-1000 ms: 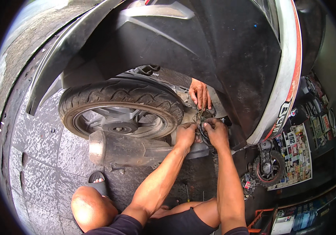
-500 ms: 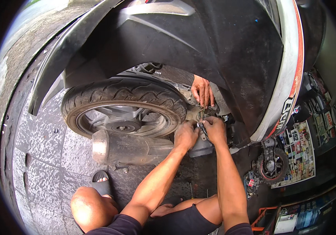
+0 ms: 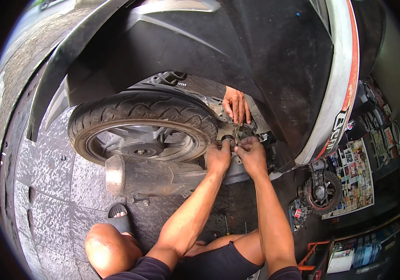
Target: The person is repairing or inspecting the electrical wiring of a motorcycle engine.
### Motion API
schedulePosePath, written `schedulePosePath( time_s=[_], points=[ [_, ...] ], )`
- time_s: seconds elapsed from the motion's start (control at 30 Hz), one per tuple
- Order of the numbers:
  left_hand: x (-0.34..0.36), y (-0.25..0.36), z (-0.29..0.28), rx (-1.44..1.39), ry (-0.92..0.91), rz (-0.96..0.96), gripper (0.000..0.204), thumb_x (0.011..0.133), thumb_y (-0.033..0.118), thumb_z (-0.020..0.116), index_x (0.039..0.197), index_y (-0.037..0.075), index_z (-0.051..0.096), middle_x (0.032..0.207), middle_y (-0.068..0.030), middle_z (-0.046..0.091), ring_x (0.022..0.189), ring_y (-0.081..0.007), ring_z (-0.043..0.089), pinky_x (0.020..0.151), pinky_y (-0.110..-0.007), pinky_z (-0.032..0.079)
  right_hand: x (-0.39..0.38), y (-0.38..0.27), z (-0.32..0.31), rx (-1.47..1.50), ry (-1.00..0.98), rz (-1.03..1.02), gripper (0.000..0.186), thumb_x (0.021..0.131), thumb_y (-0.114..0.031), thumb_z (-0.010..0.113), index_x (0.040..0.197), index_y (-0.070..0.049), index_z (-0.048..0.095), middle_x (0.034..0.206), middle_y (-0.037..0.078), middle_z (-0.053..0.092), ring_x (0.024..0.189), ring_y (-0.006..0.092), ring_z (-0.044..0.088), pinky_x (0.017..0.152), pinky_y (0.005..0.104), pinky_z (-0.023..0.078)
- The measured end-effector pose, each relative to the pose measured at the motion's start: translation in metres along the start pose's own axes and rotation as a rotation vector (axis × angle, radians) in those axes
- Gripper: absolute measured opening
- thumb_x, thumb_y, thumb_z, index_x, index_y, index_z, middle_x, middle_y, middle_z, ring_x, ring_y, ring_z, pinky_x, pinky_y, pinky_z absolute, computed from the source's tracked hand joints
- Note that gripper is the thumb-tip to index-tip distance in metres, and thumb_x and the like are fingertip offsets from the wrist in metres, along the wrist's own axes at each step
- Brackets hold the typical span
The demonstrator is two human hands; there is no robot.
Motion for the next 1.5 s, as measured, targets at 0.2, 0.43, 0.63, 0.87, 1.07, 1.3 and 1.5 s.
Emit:
schedulePosePath(
  time_s=[0.2, 0.43, 0.63, 0.87, 1.07, 1.3, 1.5],
  points=[
    [-0.016, 0.014, 0.008, -0.42, -0.112, -0.067, 0.038, 0.089, 0.024, 0.067, 0.109, -0.008, 0.065, 0.096, -0.01, 0.068, 0.083, -0.0141, 0.06, 0.072, -0.03, 0.048, -0.012, -0.015, -0.001, -0.119, 0.081, 0.038, 0.027, 0.081, -0.007, 0.074, 0.102, 0.002, 0.061, 0.094, 0.016, 0.072, 0.088, 0.0243, 0.07, 0.081, 0.0348, 0.053],
    [-0.006, 0.004, 0.021, -0.432, -0.251, -0.075, 0.042, 0.082, 0.011, 0.071, 0.117, -0.008, 0.058, 0.103, -0.0123, 0.067, 0.087, -0.0153, 0.063, 0.076, -0.029, 0.051, -0.026, -0.014, 0.001, -0.255, 0.005, -0.038, 0.028, 0.087, -0.006, 0.062, 0.114, 0.002, 0.062, 0.107, 0.022, 0.071, 0.103, 0.0353, 0.069, 0.089, 0.0417, 0.052],
    [-0.006, 0.013, 0.019, -0.247, -0.127, 0.071, 0.046, 0.082, 0.011, 0.071, 0.12, -0.008, 0.055, 0.105, -0.0188, 0.069, 0.093, -0.0239, 0.068, 0.082, -0.035, 0.053, -0.045, -0.017, 0.006, -0.38, 0.074, -0.224, 0.039, 0.088, 0.0, 0.055, 0.127, 0.004, 0.06, 0.123, 0.023, 0.066, 0.113, 0.028, 0.066, 0.097, 0.037, 0.049],
    [-0.019, 0.026, 0.012, 0.051, -0.098, 0.243, 0.061, 0.088, 0.014, 0.065, 0.139, -0.003, 0.037, 0.121, -0.0315, 0.06, 0.111, -0.0445, 0.061, 0.097, -0.046, 0.046, -0.022, -0.019, -0.009, -0.114, 0.042, -0.079, 0.042, 0.087, -0.005, 0.057, 0.129, -0.002, 0.062, 0.125, 0.02, 0.061, 0.115, 0.032, 0.061, 0.098, 0.0404, 0.048],
    [-0.026, 0.04, 0.014, 0.166, -0.114, 0.416, 0.072, 0.09, 0.012, 0.062, 0.148, -0.001, 0.023, 0.124, -0.0336, 0.058, 0.117, -0.0484, 0.058, 0.098, -0.047, 0.046, 0.001, -0.047, 0.002, -0.267, -0.222, -0.241, 0.057, 0.086, -0.037, 0.073, 0.126, 0.002, 0.063, 0.126, 0.021, 0.059, 0.106, 0.0296, 0.065, 0.089, 0.0378, 0.052],
    [-0.007, 0.024, 0.012, -0.053, -0.238, 0.296, 0.083, 0.084, 0.008, 0.068, 0.151, -0.008, 0.021, 0.121, -0.0244, 0.063, 0.109, -0.0358, 0.065, 0.096, -0.038, 0.05, 0.021, -0.016, 0.004, 0.011, -0.311, -0.056, 0.047, 0.085, -0.039, 0.076, 0.104, 0.003, 0.07, 0.092, 0.012, 0.069, 0.087, 0.02, 0.067, 0.079, 0.0317, 0.052],
    [0.012, 0.011, 0.026, -0.375, -0.75, -0.262, 0.022, 0.08, 0.004, 0.064, 0.101, -0.002, 0.064, 0.078, -0.003, 0.062, 0.071, -0.0117, 0.06, 0.069, -0.022, 0.05, 0.018, -0.017, -0.009, -0.006, -0.245, -0.018, 0.024, 0.089, -0.024, 0.073, 0.086, -0.003, 0.063, 0.073, -0.001, 0.06, 0.065, 0.0049, 0.051, 0.056, 0.0232, 0.039]
  ],
)
Point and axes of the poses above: each hand's wrist, its own x-axis towards the middle knuckle, its own z-axis out of the palm, y = z × x, the point moved 6 cm from there along x, towards the middle knuckle
